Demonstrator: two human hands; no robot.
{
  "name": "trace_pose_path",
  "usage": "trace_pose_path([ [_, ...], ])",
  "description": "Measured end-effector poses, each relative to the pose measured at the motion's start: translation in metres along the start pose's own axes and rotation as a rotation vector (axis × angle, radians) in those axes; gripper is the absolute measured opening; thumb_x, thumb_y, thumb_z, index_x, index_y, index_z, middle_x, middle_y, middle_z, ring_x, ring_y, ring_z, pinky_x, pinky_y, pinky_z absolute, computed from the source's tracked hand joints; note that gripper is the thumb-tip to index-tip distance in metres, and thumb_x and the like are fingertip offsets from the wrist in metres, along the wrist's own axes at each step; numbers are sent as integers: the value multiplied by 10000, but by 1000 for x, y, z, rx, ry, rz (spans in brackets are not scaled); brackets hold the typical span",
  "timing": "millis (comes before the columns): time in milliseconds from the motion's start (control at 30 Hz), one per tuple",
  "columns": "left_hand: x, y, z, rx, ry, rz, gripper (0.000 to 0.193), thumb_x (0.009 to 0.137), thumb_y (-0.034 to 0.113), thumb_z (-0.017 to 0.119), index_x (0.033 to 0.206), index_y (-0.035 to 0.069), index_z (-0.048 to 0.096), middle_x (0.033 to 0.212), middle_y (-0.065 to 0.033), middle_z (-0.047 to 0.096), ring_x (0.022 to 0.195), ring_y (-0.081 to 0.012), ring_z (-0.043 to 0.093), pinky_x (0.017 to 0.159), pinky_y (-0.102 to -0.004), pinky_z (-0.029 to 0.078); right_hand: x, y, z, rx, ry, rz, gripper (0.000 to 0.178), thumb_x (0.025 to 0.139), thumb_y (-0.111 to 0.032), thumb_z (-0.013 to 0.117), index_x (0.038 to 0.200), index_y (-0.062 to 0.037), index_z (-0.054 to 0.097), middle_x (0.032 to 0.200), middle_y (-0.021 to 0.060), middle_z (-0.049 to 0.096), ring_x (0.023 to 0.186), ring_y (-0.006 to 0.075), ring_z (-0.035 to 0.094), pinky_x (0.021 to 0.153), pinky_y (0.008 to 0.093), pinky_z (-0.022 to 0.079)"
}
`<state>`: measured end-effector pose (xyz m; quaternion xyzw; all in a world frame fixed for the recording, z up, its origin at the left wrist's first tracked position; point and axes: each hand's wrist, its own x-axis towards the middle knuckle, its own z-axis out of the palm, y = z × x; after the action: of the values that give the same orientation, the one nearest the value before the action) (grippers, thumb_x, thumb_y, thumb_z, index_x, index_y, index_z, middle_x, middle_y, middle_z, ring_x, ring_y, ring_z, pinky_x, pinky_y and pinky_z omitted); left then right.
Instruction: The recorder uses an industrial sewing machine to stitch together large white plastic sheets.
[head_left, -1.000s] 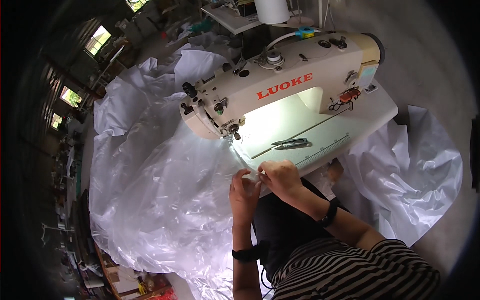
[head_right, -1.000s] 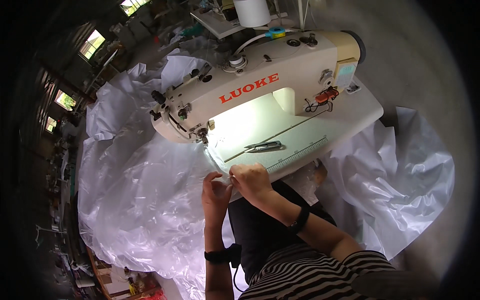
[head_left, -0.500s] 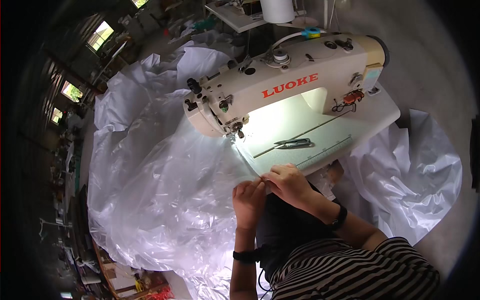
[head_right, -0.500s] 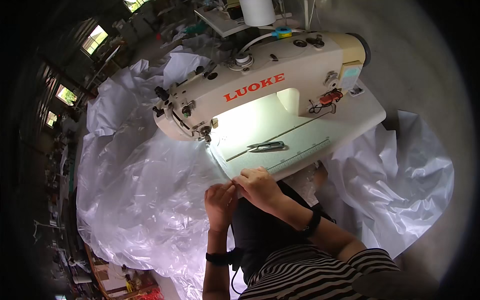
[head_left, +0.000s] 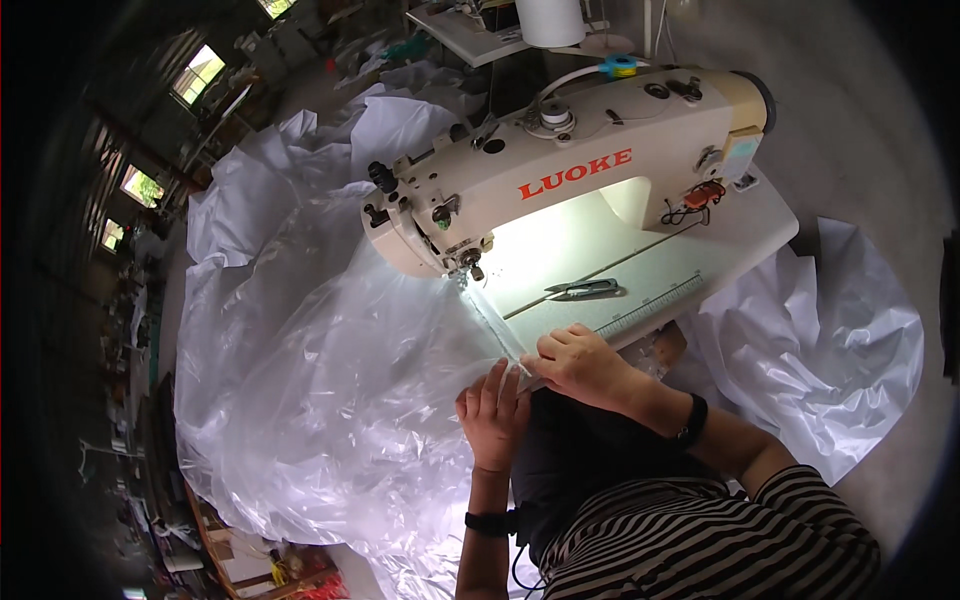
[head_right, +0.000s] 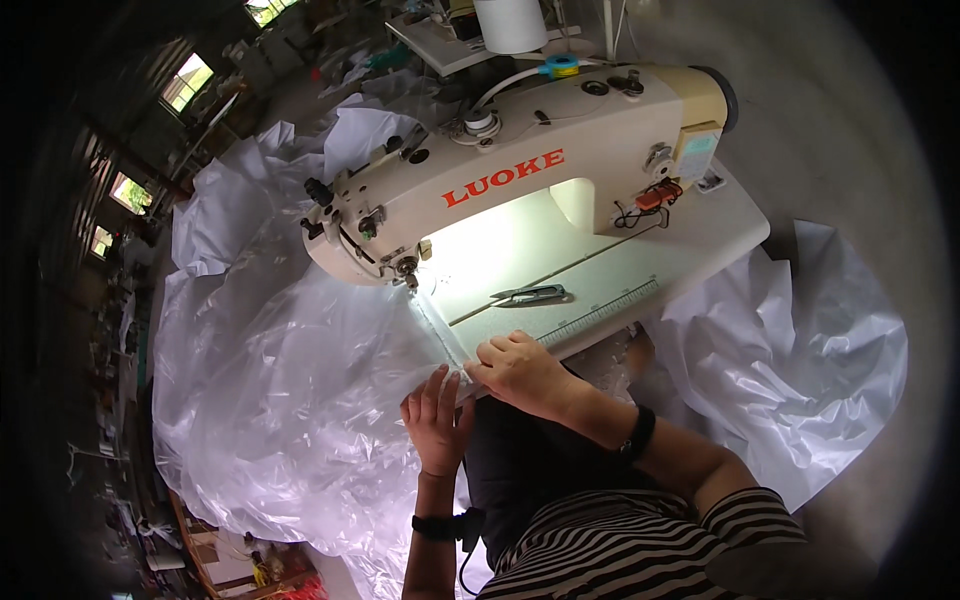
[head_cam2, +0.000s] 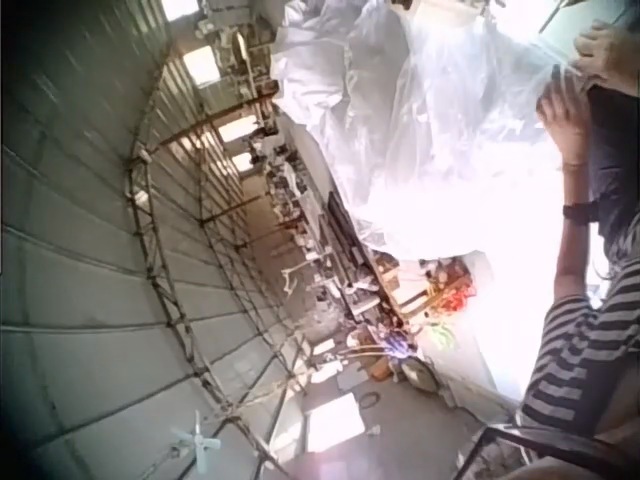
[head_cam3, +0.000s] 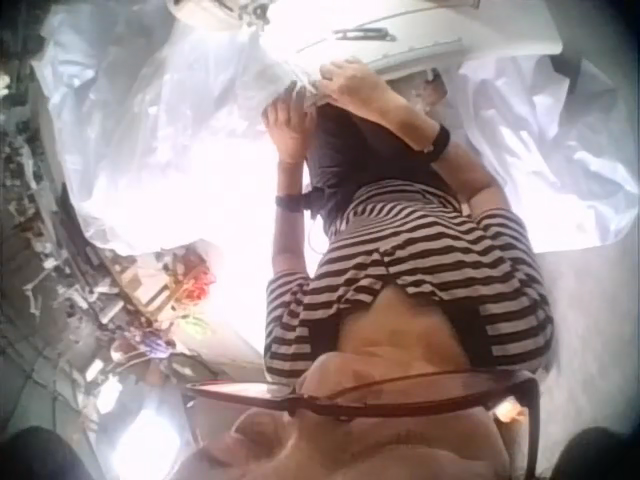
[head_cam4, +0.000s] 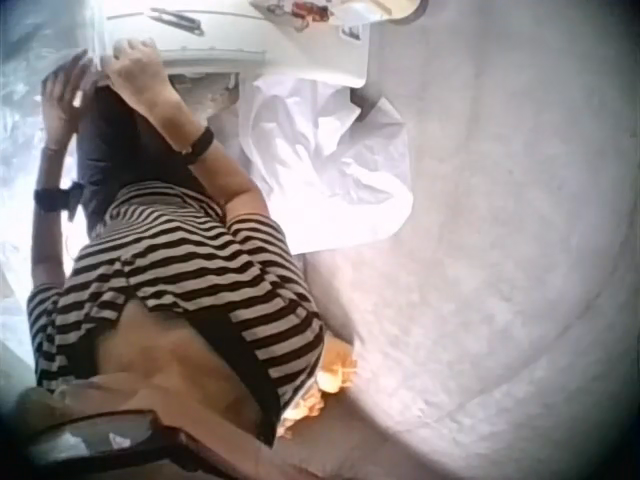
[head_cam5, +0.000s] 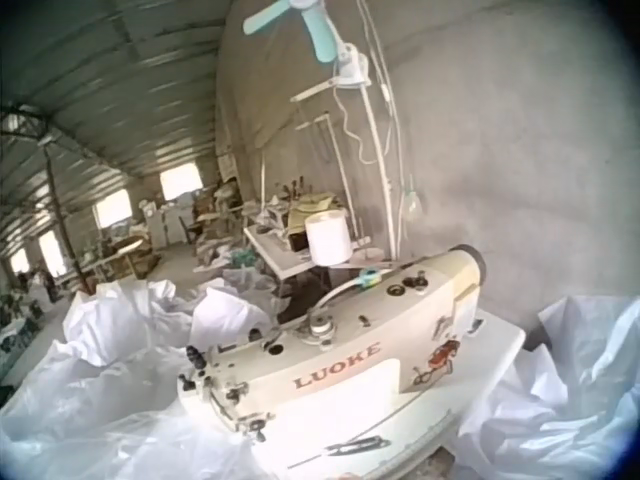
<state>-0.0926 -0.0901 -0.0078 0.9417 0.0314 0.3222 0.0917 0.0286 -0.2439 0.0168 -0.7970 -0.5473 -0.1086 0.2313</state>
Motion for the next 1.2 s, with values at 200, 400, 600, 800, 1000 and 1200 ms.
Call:
trace_pose_path([
  [200, 2, -9, -5, 23, -45, 52, 325, 784, 165, 749, 1103, 171, 683, 1164, 43, 673, 1020, -166, 578, 876, -354, 426, 1, 6, 12, -59, 92, -58, 254, 757, -168, 709, 1010, -163, 677, 794, -25, 540, 798, 159, 593, 759, 307, 457],
  [400, 2, -12, -4, -33, -33, 61, 268, 786, 112, 704, 1050, 152, 703, 1067, 54, 722, 938, -144, 621, 864, -335, 423, -2, 4, 17, -44, 136, -39, 222, 757, -166, 711, 976, -168, 678, 768, -28, 536, 773, 156, 589, 752, 302, 460],
  [600, 8, -16, -7, -64, -6, 127, 206, 760, 79, 707, 952, 152, 702, 1014, 54, 734, 865, -141, 626, 839, -329, 424, 0, 4, 13, -24, 131, -55, 217, 766, -173, 710, 980, -173, 677, 762, -33, 532, 768, 152, 588, 757, 298, 457],
  [800, 15, -10, -6, -104, 7, 72, 174, 774, 54, 719, 922, 141, 692, 974, 44, 734, 842, -159, 631, 809, -326, 437, 2, 7, 19, -27, 127, -39, 188, 773, -183, 706, 960, -190, 684, 765, -36, 532, 777, 150, 591, 766, 301, 454],
  [1000, 18, -11, -6, -157, -27, 31, 145, 782, 66, 689, 901, 147, 681, 883, 34, 719, 758, -155, 625, 787, -323, 439, 2, 3, 19, 131, 142, 45, 69, 804, -169, 692, 848, -146, 643, 799, -5, 593, 805, 184, 624, 781, 327, 459],
  [1200, 24, -25, -11, -158, -45, 102, 130, 781, 72, 678, 890, 142, 684, 776, 22, 685, 720, -162, 618, 779, -329, 440, 6, -2, 20, 141, 169, 66, 86, 822, -180, 694, 818, -134, 622, 796, 10, 599, 790, 202, 627, 765, 340, 452],
])
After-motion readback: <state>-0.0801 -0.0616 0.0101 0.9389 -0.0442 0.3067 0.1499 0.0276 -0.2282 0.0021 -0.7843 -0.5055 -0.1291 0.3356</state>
